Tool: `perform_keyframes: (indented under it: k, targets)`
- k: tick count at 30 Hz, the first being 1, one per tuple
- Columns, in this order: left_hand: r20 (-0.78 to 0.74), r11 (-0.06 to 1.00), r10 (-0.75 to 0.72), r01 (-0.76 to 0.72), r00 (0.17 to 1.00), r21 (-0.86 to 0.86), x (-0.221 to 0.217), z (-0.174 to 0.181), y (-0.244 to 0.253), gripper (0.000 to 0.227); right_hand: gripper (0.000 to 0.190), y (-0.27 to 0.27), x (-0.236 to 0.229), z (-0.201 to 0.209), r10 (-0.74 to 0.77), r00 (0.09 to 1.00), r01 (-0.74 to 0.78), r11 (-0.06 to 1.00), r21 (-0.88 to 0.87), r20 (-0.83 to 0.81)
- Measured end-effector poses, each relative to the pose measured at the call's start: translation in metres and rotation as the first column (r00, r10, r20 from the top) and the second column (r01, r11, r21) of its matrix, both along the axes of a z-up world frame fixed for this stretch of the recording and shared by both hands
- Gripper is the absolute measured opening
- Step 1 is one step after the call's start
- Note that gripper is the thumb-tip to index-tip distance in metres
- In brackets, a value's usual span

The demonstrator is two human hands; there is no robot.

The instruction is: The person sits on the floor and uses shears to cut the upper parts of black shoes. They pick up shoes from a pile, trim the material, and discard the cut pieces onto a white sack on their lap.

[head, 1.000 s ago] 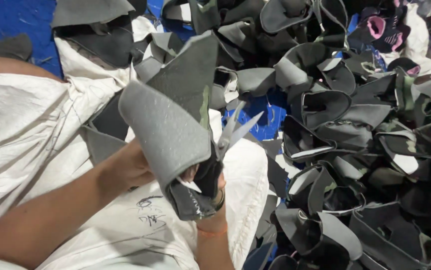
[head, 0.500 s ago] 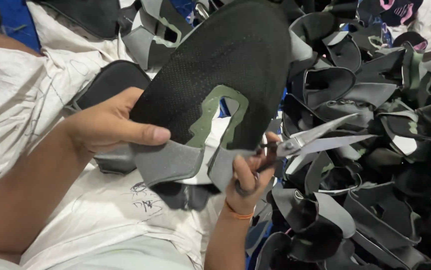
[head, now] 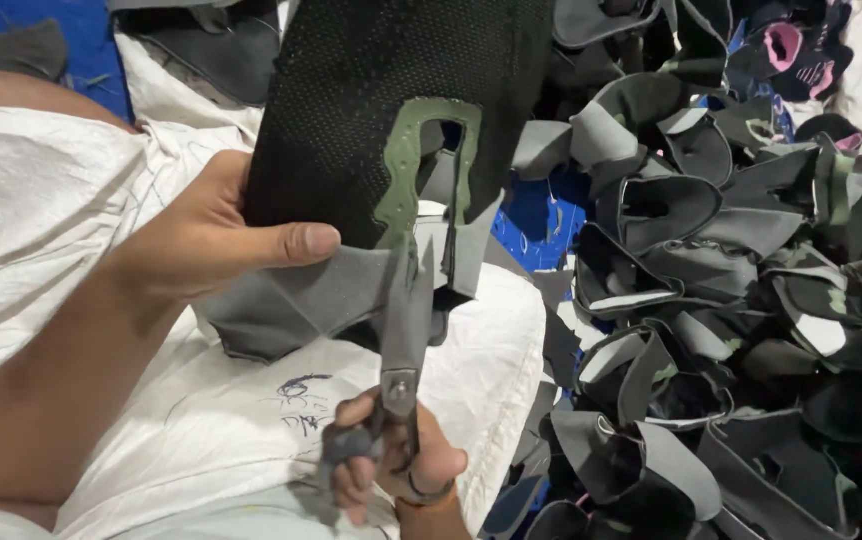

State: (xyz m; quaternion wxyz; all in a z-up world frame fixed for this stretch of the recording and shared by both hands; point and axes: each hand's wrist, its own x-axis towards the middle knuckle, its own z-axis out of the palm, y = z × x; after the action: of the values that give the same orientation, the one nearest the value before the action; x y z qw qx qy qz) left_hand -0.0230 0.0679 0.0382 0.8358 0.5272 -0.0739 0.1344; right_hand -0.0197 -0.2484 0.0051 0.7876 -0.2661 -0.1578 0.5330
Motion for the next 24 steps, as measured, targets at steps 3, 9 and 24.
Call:
perform_keyframes:
  k: [3,9,24]
  targets:
    - [-0.013,1.0,0.025,-0.024,1.0,0.014,0.0,-0.002,0.002,0.026,0.072,0.007,0.0,-0.008,-0.112,0.992,0.117,0.99,0.078,-0.056]
    - [-0.124,0.977,0.197,-0.184,0.972,0.111,0.014,0.018,-0.016,0.028,0.047,-0.001,0.028,-0.02,-0.42,0.873,0.429,0.903,0.017,0.249]
    - [0.136,0.686,0.722,-0.678,0.678,-0.262,0.135,0.041,0.194,0.016,0.05,0.032,0.149,-0.078,-0.618,0.643,0.719,0.691,-0.078,0.452]
